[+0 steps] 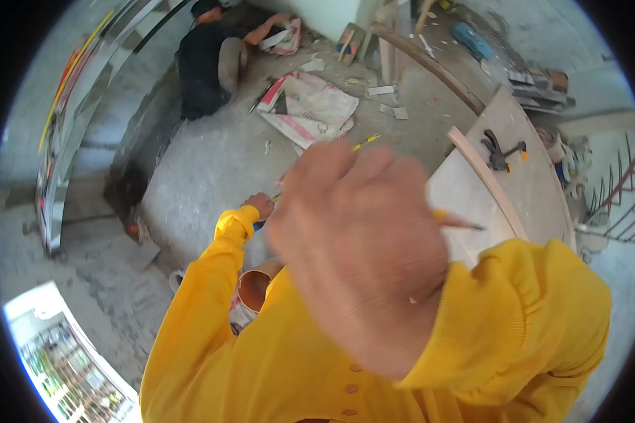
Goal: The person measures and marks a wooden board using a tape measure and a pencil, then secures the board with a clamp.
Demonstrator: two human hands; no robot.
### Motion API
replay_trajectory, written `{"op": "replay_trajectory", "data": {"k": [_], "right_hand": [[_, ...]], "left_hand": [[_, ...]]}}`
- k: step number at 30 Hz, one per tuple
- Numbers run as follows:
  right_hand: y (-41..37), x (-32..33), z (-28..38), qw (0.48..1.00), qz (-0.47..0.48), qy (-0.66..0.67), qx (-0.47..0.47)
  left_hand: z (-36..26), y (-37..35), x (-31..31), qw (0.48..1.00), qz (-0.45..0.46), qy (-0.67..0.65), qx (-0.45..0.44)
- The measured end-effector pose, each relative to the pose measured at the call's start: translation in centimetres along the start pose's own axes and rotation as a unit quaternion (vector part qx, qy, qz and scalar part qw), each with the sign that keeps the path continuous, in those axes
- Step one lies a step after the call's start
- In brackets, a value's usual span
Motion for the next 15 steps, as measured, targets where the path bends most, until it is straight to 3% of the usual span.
{"op": "replay_trajectory", "data": {"k": [6, 13, 14, 15], "right_hand": [[0.2, 2.1, 2.4, 0.996, -0.071, -0.045, -0.044], [0.6, 1.6, 1.6, 0.994, -0.051, -0.056, -0.074], [0.7, 1.4, 1.2, 0.994, -0.047, -0.055, -0.077], [0.8, 1.3, 0.9, 0.995, -0.043, -0.052, -0.080]], "left_hand": [[-3.0, 0.8, 0.4, 0.992, 0.077, 0.047, -0.090], [-1.3, 2.9, -0.3, 0.996, 0.055, 0.069, -0.019], [-0.5, 2.9, -0.3, 0.998, 0.028, -0.007, 0.047], [-0.4, 3.0, -0.8, 0.998, 0.034, -0.007, 0.047]]}}
Point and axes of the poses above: each hand's wrist, its own y-axis towards the middle knuckle, its own x-axis out of the back of the hand, z = x × y, the point moved 7 cm from there along y, towards the middle knuckle
